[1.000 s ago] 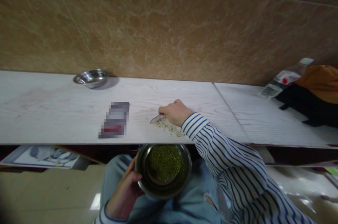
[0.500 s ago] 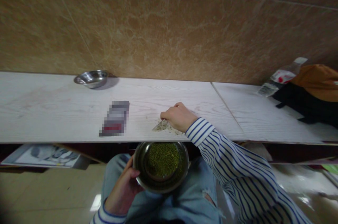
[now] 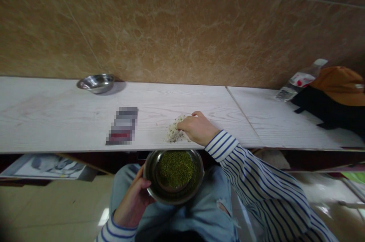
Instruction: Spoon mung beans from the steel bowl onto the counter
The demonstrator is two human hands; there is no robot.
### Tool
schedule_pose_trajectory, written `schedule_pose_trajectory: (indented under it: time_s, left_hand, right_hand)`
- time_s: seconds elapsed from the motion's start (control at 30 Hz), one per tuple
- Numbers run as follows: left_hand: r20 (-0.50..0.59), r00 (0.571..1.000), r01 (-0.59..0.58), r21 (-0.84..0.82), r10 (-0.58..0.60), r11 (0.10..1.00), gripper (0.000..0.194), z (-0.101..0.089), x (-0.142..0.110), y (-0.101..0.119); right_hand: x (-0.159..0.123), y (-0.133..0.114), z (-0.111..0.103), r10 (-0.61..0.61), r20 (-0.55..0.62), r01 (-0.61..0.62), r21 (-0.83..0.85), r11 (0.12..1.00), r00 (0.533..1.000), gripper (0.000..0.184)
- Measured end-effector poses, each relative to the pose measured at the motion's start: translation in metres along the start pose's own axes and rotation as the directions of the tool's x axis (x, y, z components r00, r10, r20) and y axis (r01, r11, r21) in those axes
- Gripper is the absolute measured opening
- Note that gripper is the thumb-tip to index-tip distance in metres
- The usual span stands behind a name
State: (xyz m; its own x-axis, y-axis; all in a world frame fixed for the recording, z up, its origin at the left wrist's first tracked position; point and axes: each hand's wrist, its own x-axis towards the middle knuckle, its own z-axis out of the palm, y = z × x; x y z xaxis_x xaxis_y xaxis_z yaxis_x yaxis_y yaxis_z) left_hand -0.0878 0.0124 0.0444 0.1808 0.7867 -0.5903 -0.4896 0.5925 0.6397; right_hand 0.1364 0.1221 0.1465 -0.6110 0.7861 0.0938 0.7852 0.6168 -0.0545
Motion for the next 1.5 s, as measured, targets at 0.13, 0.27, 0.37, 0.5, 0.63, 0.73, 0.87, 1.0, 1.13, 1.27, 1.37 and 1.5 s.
schedule_pose_trajectory:
  time_s: [0.13,0.27,0.37,0.5,0.63,0.73,0.87,1.0,1.13,1.27,1.37,1.5]
  left_hand:
    - [-0.005,1.0,0.0,0.001,0.0,1.0,0.074,0.003,-0.001,0.002]
    - [-0.011,1.0,0.001,0.019,-0.001,1.0,0.072,0.005,-0.003,0.003]
    - [-0.015,1.0,-0.001,0.026,0.001,1.0,0.071,0.005,-0.002,0.002]
    - [-0.015,1.0,0.004,0.021,-0.004,1.0,0.073,0.005,-0.001,0.001]
    - [-0.025,1.0,-0.001,0.019,0.001,1.0,0.072,0.007,-0.003,0.002]
    - [-0.024,1.0,-0.004,0.025,0.004,1.0,0.071,0.008,-0.005,0.004]
    - [-0.012,1.0,0.012,0.011,-0.012,1.0,0.072,0.006,-0.004,0.004]
    - [-0.013,1.0,0.024,0.001,-0.024,1.0,0.073,0.002,-0.002,0.002]
    - [-0.019,1.0,0.02,0.001,-0.02,1.0,0.073,0.001,-0.001,0.001]
    - [-0.026,1.0,0.01,0.003,-0.01,1.0,0.07,0.002,-0.001,0.002]
    - [-0.032,0.999,0.011,0.003,-0.011,1.0,0.07,0.003,0.0,0.002]
    - [-0.035,0.999,0.007,0.005,-0.006,1.0,0.069,0.003,0.001,0.001]
  right_hand:
    - [-0.005,0.001,0.0,0.002,0.002,-0.002,-0.002,1.0,1.0,0.024]
    - [-0.01,0.003,0.002,0.001,-0.004,-0.001,-0.015,1.0,1.0,0.024]
    - [-0.014,0.003,0.002,0.015,-0.011,-0.015,-0.016,1.0,1.0,0.024]
    - [-0.018,0.002,-0.002,0.037,-0.025,-0.038,-0.009,0.999,0.999,0.023]
    - [-0.023,-0.004,-0.006,0.088,-0.047,-0.088,-0.005,0.996,0.995,0.025]
    - [-0.028,-0.013,-0.004,0.114,-0.074,-0.112,0.035,0.993,0.991,0.027]
    - [-0.031,-0.027,0.008,0.116,-0.09,-0.106,0.105,0.989,0.989,0.028]
    - [-0.027,-0.036,0.018,0.104,-0.065,-0.096,0.12,0.988,0.992,0.028]
    - [-0.021,-0.037,0.022,0.131,-0.064,-0.123,0.119,0.985,0.989,0.028]
    - [-0.018,-0.032,0.028,0.214,-0.084,-0.204,0.115,0.972,0.973,0.029]
    - [-0.018,-0.026,0.031,0.292,-0.099,-0.28,0.126,0.952,0.951,0.029]
    - [-0.017,-0.019,0.031,0.345,-0.113,-0.329,0.136,0.934,0.932,0.029]
